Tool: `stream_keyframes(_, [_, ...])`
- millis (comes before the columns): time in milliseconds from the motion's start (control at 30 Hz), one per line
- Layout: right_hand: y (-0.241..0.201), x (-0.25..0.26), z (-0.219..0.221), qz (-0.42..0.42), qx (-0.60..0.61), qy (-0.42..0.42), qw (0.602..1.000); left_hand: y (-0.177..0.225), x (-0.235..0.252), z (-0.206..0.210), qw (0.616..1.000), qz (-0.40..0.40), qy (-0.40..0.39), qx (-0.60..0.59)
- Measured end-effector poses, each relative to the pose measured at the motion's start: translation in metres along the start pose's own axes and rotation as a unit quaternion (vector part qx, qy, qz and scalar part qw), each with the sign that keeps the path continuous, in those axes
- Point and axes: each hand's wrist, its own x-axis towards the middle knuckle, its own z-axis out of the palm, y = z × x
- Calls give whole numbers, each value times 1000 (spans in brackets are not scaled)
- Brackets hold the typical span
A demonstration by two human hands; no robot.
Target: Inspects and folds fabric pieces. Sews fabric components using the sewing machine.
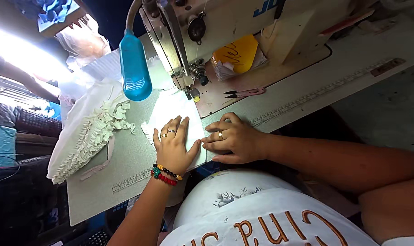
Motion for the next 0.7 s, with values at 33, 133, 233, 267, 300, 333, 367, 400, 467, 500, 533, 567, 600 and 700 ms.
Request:
stream_keyframes(33, [1, 1, 0, 1, 2, 1, 1000, 0, 1, 0, 1000, -4, -2, 0])
stream_keyframes(133, [6, 2, -1, 1, 3, 6, 1000, 2, 6, 0, 1000, -16, -6, 1])
stream_keyframes(233, [12, 4, -2, 4, -4, 6, 1000, 4, 10, -1, 1000, -28, -9, 3])
stream_keyframes(267, [14, 5, -3, 6, -5, 5, 1000, 5, 12, 0, 999, -31, -8, 4])
stream_keyframes(300, [16, 6, -3, 8, -4, 7, 1000, 6, 13, 0, 999, -33, -5, 4])
stream_keyframes(333, [18, 7, -4, 9, -1, 10, 1000, 6, 14, 1, 999, -35, -1, 6])
stream_keyframes(367, [20, 8, -4, 9, 3, 14, 1000, 7, 16, 2, 999, -38, 2, 6])
stream_keyframes(400, [22, 9, -4, 8, 6, 18, 1000, 7, 17, 2, 999, -40, 2, 7])
stream_keyframes(467, [25, 11, -4, 9, 8, 20, 1000, 8, 20, 2, 999, -46, 1, 8])
stream_keyframes(500, [27, 12, -5, 9, 7, 19, 1000, 8, 21, 1, 999, -49, -1, 9])
stream_keyframes(533, [29, 14, -5, 8, 7, 21, 1000, 8, 23, 0, 999, -53, -3, 9])
stream_keyframes(567, [31, 15, -5, 9, 6, 22, 1000, 8, 25, 0, 998, -55, -5, 10])
stream_keyframes(600, [32, 16, -6, 10, 8, 20, 1000, 8, 27, 0, 998, -56, -3, 11])
stream_keyframes(700, [36, 21, -10, 18, 8, 2, 1000, 6, 32, 0, 998, -55, 4, 13])
